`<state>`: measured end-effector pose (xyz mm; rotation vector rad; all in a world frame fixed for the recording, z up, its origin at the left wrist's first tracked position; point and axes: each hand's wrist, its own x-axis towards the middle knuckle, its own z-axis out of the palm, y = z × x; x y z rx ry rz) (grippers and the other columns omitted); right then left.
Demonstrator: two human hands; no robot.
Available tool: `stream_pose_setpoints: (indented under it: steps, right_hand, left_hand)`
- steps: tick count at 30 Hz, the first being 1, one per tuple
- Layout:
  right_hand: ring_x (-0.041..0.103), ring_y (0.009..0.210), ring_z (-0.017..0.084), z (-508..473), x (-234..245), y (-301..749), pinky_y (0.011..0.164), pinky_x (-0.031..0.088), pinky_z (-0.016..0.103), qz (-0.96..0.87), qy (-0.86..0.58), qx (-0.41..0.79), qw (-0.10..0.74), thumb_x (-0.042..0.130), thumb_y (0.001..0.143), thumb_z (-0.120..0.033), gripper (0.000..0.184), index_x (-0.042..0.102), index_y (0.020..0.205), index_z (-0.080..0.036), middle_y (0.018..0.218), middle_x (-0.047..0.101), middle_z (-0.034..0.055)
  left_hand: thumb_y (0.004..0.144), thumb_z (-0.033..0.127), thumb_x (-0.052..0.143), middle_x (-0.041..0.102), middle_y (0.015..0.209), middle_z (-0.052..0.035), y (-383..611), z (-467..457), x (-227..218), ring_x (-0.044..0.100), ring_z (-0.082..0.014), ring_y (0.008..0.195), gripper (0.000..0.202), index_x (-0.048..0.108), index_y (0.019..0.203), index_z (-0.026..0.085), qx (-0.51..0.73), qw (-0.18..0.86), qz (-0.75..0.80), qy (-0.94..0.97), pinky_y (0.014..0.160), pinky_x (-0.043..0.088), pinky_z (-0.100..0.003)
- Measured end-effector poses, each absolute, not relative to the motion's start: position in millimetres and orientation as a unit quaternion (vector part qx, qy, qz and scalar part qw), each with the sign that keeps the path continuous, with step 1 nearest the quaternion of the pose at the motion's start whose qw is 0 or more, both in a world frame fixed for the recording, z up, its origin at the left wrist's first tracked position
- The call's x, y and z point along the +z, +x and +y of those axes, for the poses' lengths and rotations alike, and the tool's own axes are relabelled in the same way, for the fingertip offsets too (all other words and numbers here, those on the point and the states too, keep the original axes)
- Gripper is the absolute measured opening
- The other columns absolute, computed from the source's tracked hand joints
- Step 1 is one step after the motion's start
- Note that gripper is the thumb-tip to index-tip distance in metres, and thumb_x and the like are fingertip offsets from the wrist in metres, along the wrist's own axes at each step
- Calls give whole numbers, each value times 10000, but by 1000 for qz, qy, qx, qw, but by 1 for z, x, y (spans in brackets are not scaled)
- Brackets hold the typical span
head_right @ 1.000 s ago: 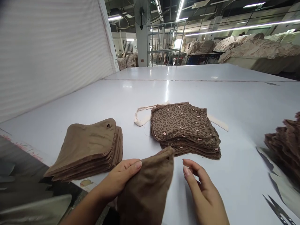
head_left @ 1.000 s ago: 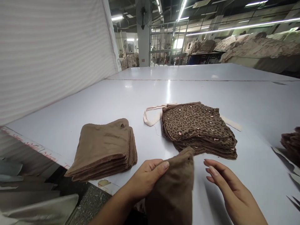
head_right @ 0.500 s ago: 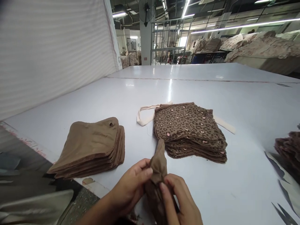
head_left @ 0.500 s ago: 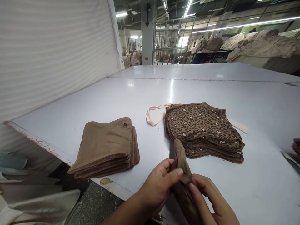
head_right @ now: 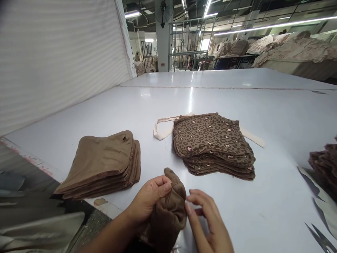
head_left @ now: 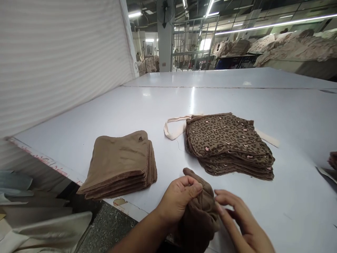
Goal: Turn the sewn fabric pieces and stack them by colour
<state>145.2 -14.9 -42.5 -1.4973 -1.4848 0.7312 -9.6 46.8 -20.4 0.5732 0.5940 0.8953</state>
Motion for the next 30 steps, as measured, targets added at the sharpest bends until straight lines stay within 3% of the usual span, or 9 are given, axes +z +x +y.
stream_pose_setpoints:
  steps: [4, 8, 11, 13, 17, 20, 25, 28, 30]
  right_hand:
    - [562, 1110, 167, -7, -24, 152, 874, 482, 217, -673, -571, 234, 408, 532, 871, -369, 452, 425, 1309, -359, 1293, 538, 3]
    - [632, 939, 149, 1, -10, 141, 775, 493, 162, -635, -559, 335, 415, 534, 865, -384, 222, 596, 1064, -307, 1000, 676, -17]
    - [606, 788, 123, -1, -3, 128, 711, 468, 133, -530, -575, 388, 488, 564, 833, -413, 153, 602, 919, -291, 866, 656, -44]
    - [588, 820, 126, -5, -2, 122, 740, 455, 126, -486, -572, 405, 523, 593, 806, -425, 158, 606, 887, -290, 876, 644, -42]
    - [578, 962, 150, -10, -13, 121, 829, 446, 136, -428, -568, 418, 566, 614, 794, -447, 191, 597, 909, -295, 972, 639, -20]
    - [602, 874, 140, -10, -24, 125, 757, 482, 126, -425, -562, 418, 573, 624, 795, -440, 189, 576, 918, -305, 905, 628, -21]
    - [586, 931, 126, -11, -34, 133, 792, 465, 109, -480, -556, 427, 528, 599, 822, -420, 182, 572, 973, -322, 933, 616, -32]
    - [541, 1105, 153, -12, -32, 138, 889, 432, 143, -506, -561, 431, 494, 617, 804, -440, 320, 589, 1109, -350, 1146, 612, -31]
    - [576, 1015, 149, -10, -26, 138, 832, 452, 136, -503, -554, 449, 488, 607, 807, -453, 276, 637, 1058, -343, 1068, 641, -33]
  left_hand:
    - [652, 427, 771, 550, 583, 31, -14, 50, -16, 445, -67, 459, 461, 467, 872, 160, 368, 811, 296, 346, 521, 330, -200]
    - [722, 471, 696, 540, 708, 23, -23, 42, 1, 464, -93, 588, 425, 457, 927, 186, 410, 714, 346, 451, 576, 350, -213]
    - [706, 341, 733, 544, 935, -31, -30, 35, 10, 488, -160, 841, 359, 547, 968, 180, 387, 573, 377, 616, 729, 374, -251]
    - [739, 295, 698, 533, 895, -32, -31, 33, 10, 476, -160, 831, 234, 589, 894, 159, 391, 537, 388, 639, 730, 368, -251]
    - [766, 367, 674, 549, 701, -7, -25, 35, -1, 494, -107, 650, 257, 605, 811, 124, 410, 739, 313, 434, 649, 383, -218]
    - [769, 336, 677, 614, 686, -38, -17, 37, -8, 567, -124, 655, 245, 646, 830, 101, 412, 826, 235, 303, 709, 426, -245]
    - [674, 254, 769, 651, 723, -40, -14, 36, -10, 591, -113, 661, 259, 626, 834, 109, 424, 830, 253, 262, 728, 442, -237]
    - [672, 340, 779, 608, 688, -5, -14, 36, -10, 523, -75, 594, 326, 552, 773, 128, 434, 792, 298, 308, 606, 395, -185]
    - [683, 417, 754, 548, 643, 14, -14, 36, -10, 465, -66, 564, 372, 523, 736, 130, 410, 782, 307, 354, 566, 358, -183]
